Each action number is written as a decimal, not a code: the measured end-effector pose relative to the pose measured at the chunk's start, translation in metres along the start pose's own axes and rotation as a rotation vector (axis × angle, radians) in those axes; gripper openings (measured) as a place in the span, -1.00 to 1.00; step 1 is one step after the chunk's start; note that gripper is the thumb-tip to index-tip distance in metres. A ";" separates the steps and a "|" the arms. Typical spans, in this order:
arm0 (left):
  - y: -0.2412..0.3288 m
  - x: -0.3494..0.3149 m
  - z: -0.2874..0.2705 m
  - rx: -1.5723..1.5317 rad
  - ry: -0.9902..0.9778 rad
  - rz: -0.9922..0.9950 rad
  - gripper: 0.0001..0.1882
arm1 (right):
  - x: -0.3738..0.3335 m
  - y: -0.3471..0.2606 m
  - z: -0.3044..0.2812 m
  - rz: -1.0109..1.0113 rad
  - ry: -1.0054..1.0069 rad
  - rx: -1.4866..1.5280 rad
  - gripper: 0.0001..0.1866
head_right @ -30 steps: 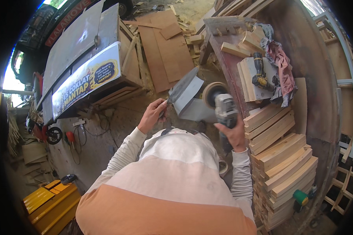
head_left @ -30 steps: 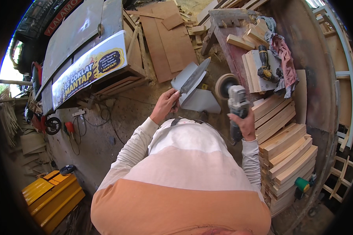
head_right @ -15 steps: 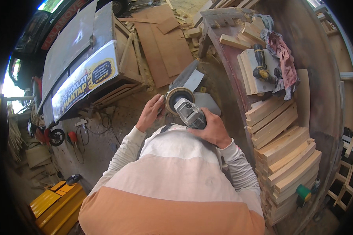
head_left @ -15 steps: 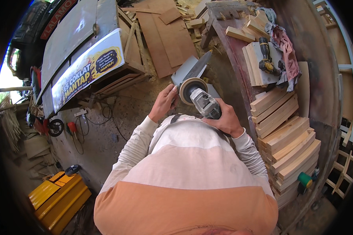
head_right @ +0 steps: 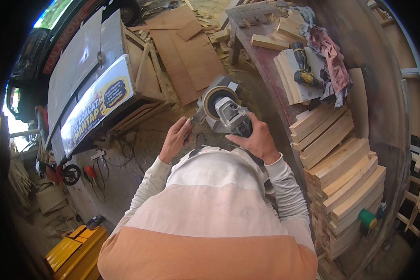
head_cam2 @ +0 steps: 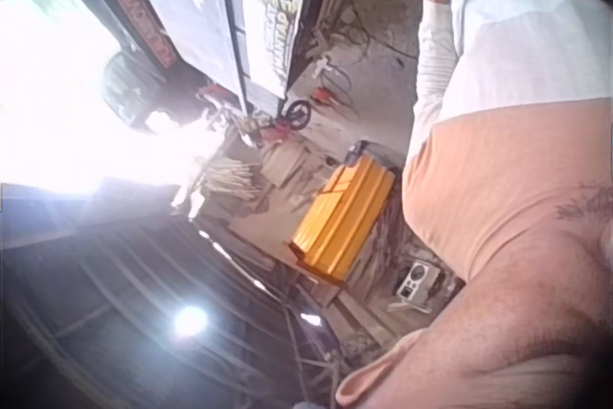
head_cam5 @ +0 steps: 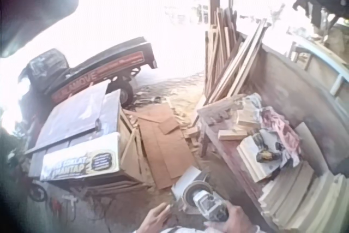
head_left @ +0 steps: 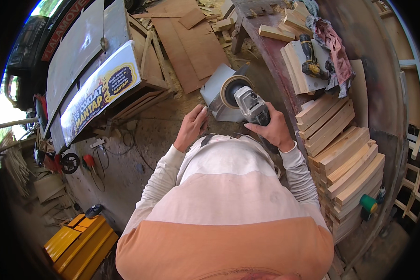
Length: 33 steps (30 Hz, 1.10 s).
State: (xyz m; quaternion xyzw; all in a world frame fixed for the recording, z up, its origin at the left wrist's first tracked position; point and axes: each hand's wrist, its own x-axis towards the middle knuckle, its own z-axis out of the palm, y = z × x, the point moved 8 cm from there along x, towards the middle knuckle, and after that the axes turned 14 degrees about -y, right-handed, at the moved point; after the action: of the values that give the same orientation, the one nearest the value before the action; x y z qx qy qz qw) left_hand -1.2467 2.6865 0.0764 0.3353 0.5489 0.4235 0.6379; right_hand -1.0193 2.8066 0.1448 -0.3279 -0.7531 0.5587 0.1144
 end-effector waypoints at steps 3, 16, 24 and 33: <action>-0.006 0.000 -0.001 0.012 -0.020 0.008 -0.71 | 0.003 0.001 -0.013 -0.017 0.034 -0.003 -0.35; -0.002 0.001 -0.011 -0.012 -0.002 -0.038 -0.73 | 0.003 0.000 -0.035 0.045 0.068 -0.026 -0.37; 0.001 0.010 -0.003 -0.056 0.001 -0.001 -0.75 | 0.000 0.002 -0.004 0.001 0.025 0.069 -0.35; 0.006 0.015 0.001 -0.092 -0.002 -0.008 -0.76 | -0.009 -0.006 0.020 0.044 -0.082 0.050 -0.31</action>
State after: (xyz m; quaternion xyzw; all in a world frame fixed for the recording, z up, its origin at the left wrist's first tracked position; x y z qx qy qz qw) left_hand -1.2460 2.7024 0.0755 0.3038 0.5295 0.4454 0.6549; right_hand -1.0254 2.7849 0.1450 -0.3186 -0.7354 0.5928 0.0794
